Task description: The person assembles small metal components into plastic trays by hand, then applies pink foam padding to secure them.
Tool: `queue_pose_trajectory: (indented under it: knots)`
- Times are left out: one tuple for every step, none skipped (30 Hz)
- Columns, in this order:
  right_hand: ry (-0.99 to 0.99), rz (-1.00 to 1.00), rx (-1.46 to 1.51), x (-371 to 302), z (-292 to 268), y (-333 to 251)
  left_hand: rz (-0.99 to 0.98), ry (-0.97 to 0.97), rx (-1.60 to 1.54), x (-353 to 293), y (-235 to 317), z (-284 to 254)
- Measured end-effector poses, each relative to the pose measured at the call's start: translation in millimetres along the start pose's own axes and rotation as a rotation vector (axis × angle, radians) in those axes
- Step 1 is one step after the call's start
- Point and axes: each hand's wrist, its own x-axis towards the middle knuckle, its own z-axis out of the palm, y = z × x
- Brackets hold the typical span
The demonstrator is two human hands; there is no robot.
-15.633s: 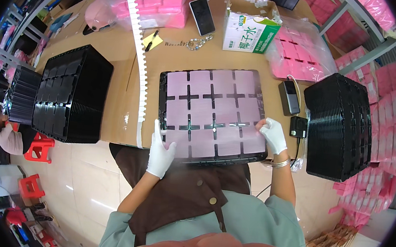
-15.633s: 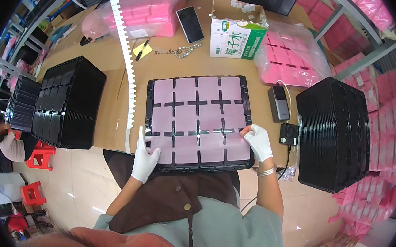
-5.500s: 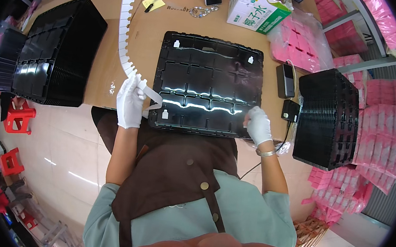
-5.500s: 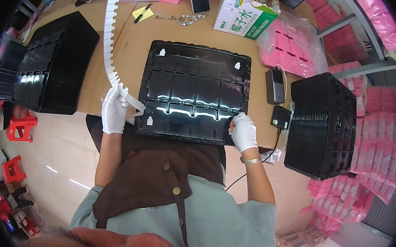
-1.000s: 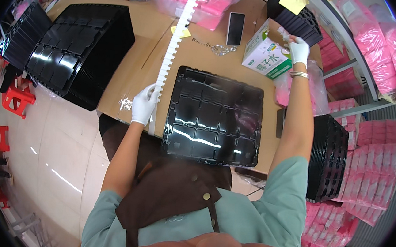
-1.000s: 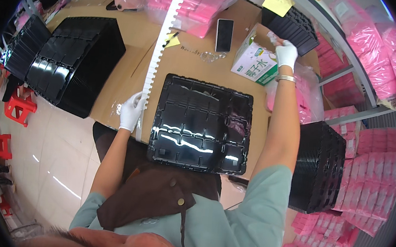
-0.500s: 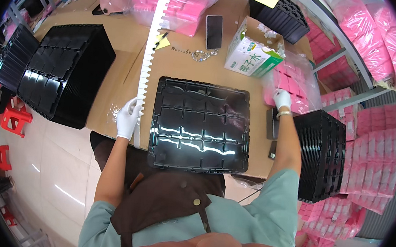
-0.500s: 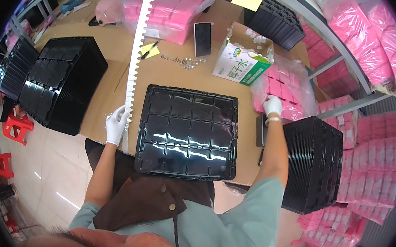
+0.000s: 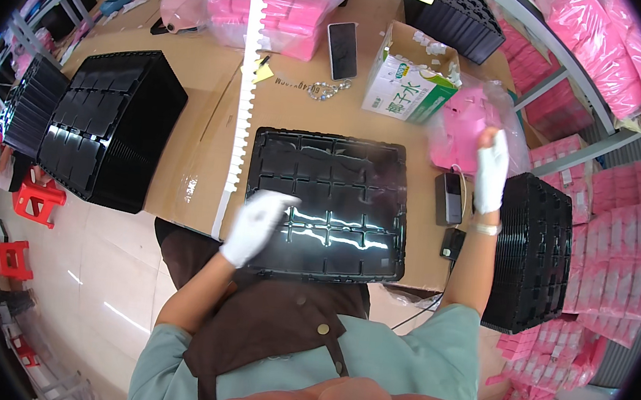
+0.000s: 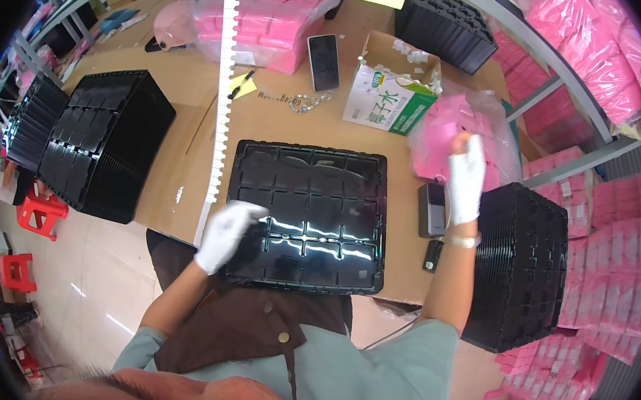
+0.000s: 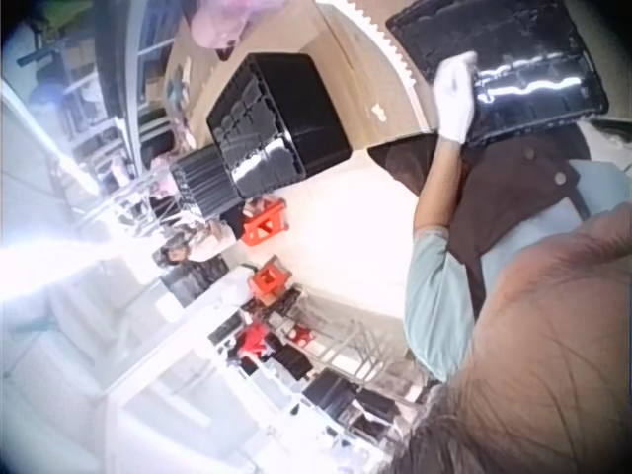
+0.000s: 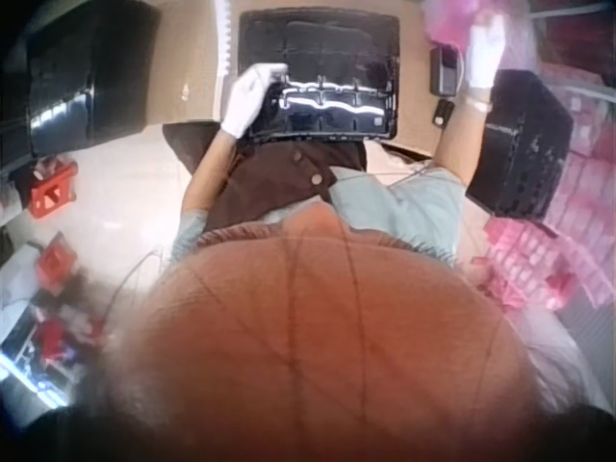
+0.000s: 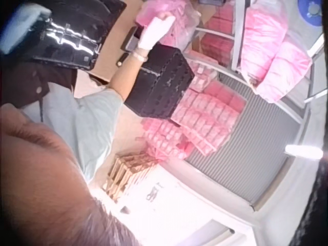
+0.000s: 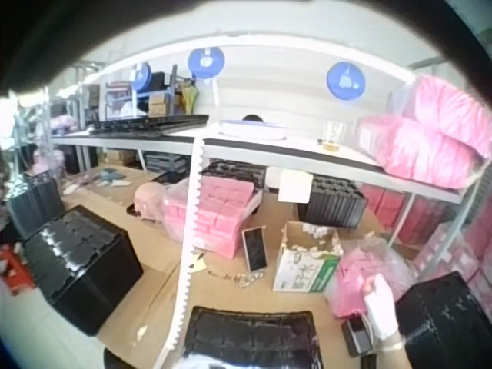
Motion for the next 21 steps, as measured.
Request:
queue_pose_trajectory:
  knots:
    - [-0.125, 0.033, 0.009, -22, 16, -29, -0.071, -0.176, -0.316, 7, -5, 20]
    - [-0.234, -0.078, -0.059, -41, 31, -31, -0.143, -0.352, -0.63, 14, -4, 40]
    - [-0.353, -0.115, -0.118, -60, 49, -48, -0.354, -0.443, -0.948, 26, 2, 53]
    - [-0.468, 0.036, -0.078, -80, 66, -45, -0.576, -0.538, -1.259, 42, 7, 63]
    - [-0.493, 0.01, -0.085, -99, 83, -41, -0.611, -0.472, -1.385, 51, 17, 69]
    - [-0.517, -0.017, -0.093, -114, 94, -36, -0.643, -0.405, -1.509, 60, 25, 73]
    - [-0.57, 0.02, -0.075, -126, 99, -33, -0.507, -0.321, -1.468, 68, 20, 73]
    - [-0.623, 0.058, -0.055, -135, 101, -28, -0.499, -0.142, -1.246, 70, 17, 72]
    - [-0.571, -0.212, -0.03, -141, 99, -19, -0.501, -0.132, -1.16, 72, 2, 64]
    - [-0.452, -0.263, -0.03, -147, 93, -16, -0.512, -0.121, -1.076, 73, -14, 53]
    - [-0.315, -0.199, -0.102, -152, 82, -13, -0.54, -0.07, -0.991, 70, -28, 41]
    - [-0.049, 0.166, 0.023, -160, 76, -13, -0.559, -0.017, -0.902, 65, -34, 34]
    - [0.16, -0.037, -0.225, -161, 57, 21, -0.56, 0.038, -0.85, 57, -20, 32]
    - [0.272, 0.067, -0.287, -164, 44, 33, -0.567, 0.036, -0.842, 52, -22, 29]
    - [0.222, 0.219, -0.443, -168, 27, 47, -0.568, 0.072, -0.77, 47, -26, 25]
    - [0.122, 0.275, -0.496, -177, 11, 75, -0.569, 0.1, -0.7, 45, -29, 24]
    - [-0.03, 0.288, -0.598, -187, 5, 94, -0.578, 0.121, -0.672, 46, -32, 25]
    - [-0.189, 0.295, -0.695, -190, 6, 91, -0.58, 0.12, -0.67, 45, -37, 23]
    - [-0.189, 0.297, -0.694, -194, 6, 86, -0.574, 0.136, -0.629, 44, -41, 21]
    - [-0.279, 0.422, -0.615, -197, 8, 79, -0.568, 0.153, -0.589, 43, -43, 20]
    - [-0.369, 0.543, -0.533, -197, 11, 70, -0.566, 0.155, -0.589, 43, -40, 21]
